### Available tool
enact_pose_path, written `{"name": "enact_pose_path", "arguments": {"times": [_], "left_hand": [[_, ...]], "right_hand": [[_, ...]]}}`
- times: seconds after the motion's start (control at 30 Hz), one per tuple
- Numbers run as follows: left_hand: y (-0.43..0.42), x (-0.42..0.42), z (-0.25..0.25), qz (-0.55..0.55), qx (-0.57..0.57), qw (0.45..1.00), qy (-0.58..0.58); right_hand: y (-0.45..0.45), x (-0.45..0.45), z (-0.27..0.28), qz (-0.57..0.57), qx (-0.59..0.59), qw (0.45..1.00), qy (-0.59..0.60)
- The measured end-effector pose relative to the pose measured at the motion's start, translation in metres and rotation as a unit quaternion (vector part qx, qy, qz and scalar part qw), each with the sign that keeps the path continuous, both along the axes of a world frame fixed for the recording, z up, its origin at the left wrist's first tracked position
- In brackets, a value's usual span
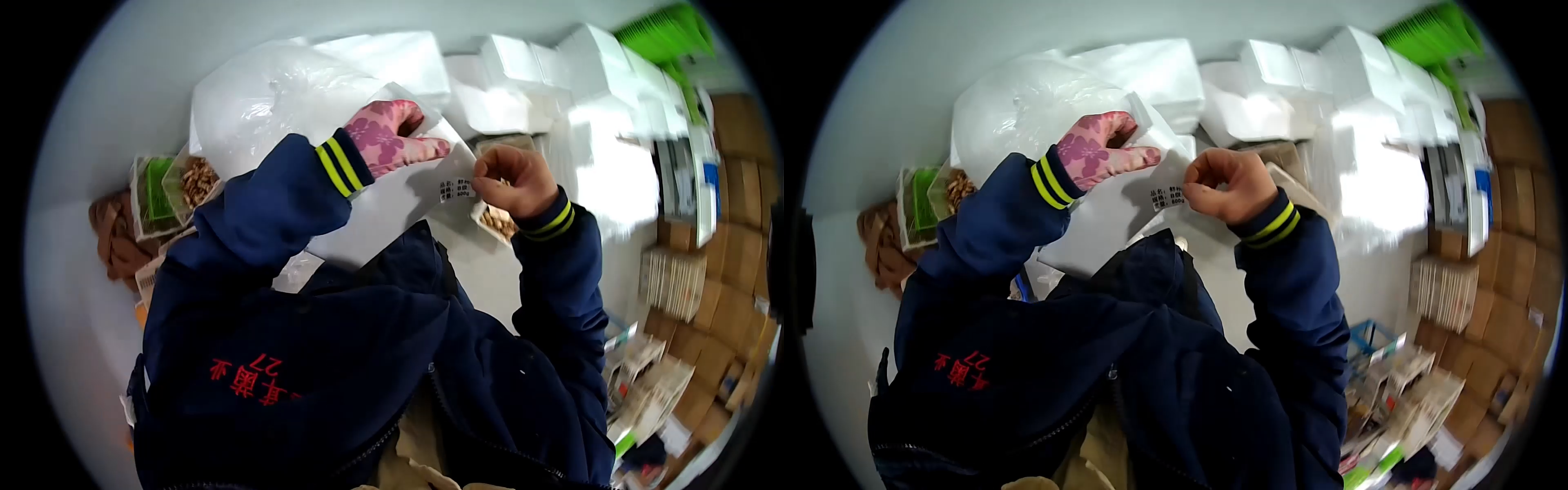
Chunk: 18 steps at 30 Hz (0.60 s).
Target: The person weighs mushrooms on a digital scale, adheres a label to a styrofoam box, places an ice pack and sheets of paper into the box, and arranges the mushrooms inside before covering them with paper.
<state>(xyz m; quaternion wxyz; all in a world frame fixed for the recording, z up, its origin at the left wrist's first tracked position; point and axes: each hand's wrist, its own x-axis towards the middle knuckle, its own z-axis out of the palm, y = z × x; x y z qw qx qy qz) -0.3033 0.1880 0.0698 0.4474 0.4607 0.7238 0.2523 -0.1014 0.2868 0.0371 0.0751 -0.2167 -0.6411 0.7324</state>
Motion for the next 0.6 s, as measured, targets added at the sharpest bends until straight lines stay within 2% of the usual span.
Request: {"name": "enact_pose_path", "arguments": {"times": [0.1,0.13,0.23,0.37,0.5,0.6], "left_hand": [[0.03,0.038,-0.028,-0.043,0.008,0.993,-0.108],[0.022,0.055,-0.027,-0.067,-0.001,0.995,-0.078],[-0.041,0.116,-0.056,-0.116,-0.014,0.993,-0.021],[-0.125,0.2,-0.084,-0.134,0.023,0.99,-0.034],[-0.108,0.248,-0.08,-0.211,0.039,0.976,-0.022],[-0.092,0.275,-0.097,-0.258,0.038,0.965,-0.014]], "right_hand": [[0.011,0.044,-0.001,-0.007,-0.027,0.996,-0.083],[0.002,0.062,-0.007,-0.014,0.055,0.995,-0.076],[-0.071,0.126,-0.016,-0.023,0.094,0.988,-0.124],[-0.166,0.208,-0.034,-0.026,0.165,0.98,-0.107],[-0.174,0.254,-0.039,-0.072,0.15,0.974,-0.155],[-0.181,0.281,-0.046,-0.122,0.143,0.969,-0.158]]}}
